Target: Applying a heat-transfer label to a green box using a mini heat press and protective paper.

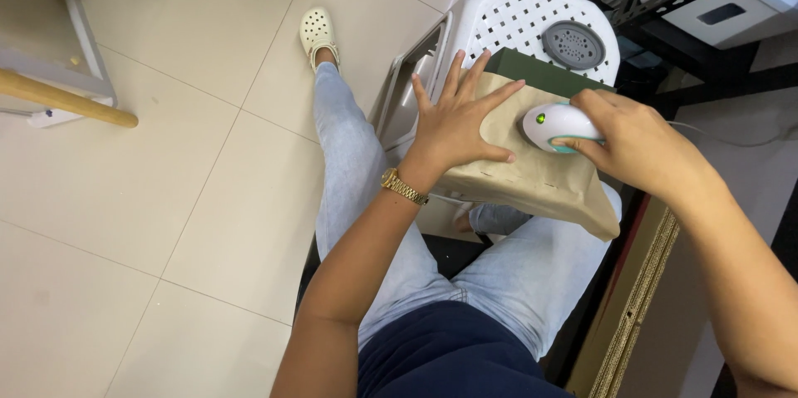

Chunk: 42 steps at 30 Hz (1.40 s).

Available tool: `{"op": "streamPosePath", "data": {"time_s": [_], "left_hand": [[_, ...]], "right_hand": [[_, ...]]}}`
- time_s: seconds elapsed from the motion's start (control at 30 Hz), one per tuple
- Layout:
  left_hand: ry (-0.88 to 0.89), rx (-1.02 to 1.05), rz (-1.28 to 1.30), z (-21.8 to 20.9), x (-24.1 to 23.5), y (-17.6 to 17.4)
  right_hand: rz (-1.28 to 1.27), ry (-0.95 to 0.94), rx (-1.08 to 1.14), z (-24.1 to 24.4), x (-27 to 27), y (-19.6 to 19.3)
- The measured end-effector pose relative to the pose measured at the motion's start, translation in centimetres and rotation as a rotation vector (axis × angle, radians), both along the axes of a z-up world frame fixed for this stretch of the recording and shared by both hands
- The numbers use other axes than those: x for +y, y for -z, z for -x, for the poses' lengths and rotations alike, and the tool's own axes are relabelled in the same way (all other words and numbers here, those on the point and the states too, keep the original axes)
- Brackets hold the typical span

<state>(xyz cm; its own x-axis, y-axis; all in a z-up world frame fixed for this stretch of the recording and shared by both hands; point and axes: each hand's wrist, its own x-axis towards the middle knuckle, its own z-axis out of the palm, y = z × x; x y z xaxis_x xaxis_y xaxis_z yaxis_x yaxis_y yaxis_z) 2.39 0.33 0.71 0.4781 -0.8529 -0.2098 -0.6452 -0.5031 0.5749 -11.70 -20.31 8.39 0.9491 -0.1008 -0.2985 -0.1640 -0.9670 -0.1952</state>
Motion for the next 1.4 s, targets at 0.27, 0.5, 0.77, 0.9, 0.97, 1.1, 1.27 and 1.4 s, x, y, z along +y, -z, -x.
{"op": "streamPosePath", "data": {"time_s": [0.27,0.5,0.77,0.9,0.97,1.1,1.27,1.4], "left_hand": [[0.0,0.016,-0.003,0.0,0.0,0.0],[-0.001,0.012,-0.001,0.0,-0.1,0.1],[-0.009,0.025,0.007,-0.1,0.0,0.0],[0.001,0.013,0.004,0.0,0.0,0.1],[0.002,0.015,0.005,-0.1,0.1,0.1],[0.009,0.007,-0.004,-0.1,0.1,0.0],[0.016,0.022,-0.018,-0.2,0.0,-0.3],[0.014,0.023,-0.025,-0.2,0.1,-0.5]], "right_hand": [[-0.004,0.006,-0.016,0.4,-0.2,-0.2],[-0.001,0.006,-0.009,0.7,-0.4,-0.4],[0.012,0.038,0.022,1.3,-0.8,-0.4],[0.033,0.051,0.045,2.4,-1.8,-0.3],[0.05,0.086,0.08,3.0,-2.2,-0.4],[0.072,0.147,0.132,4.2,-2.9,-0.7],[0.102,0.168,0.169,5.2,-4.1,-0.5],[0.095,0.138,0.131,6.4,-5.4,0.3]]}}
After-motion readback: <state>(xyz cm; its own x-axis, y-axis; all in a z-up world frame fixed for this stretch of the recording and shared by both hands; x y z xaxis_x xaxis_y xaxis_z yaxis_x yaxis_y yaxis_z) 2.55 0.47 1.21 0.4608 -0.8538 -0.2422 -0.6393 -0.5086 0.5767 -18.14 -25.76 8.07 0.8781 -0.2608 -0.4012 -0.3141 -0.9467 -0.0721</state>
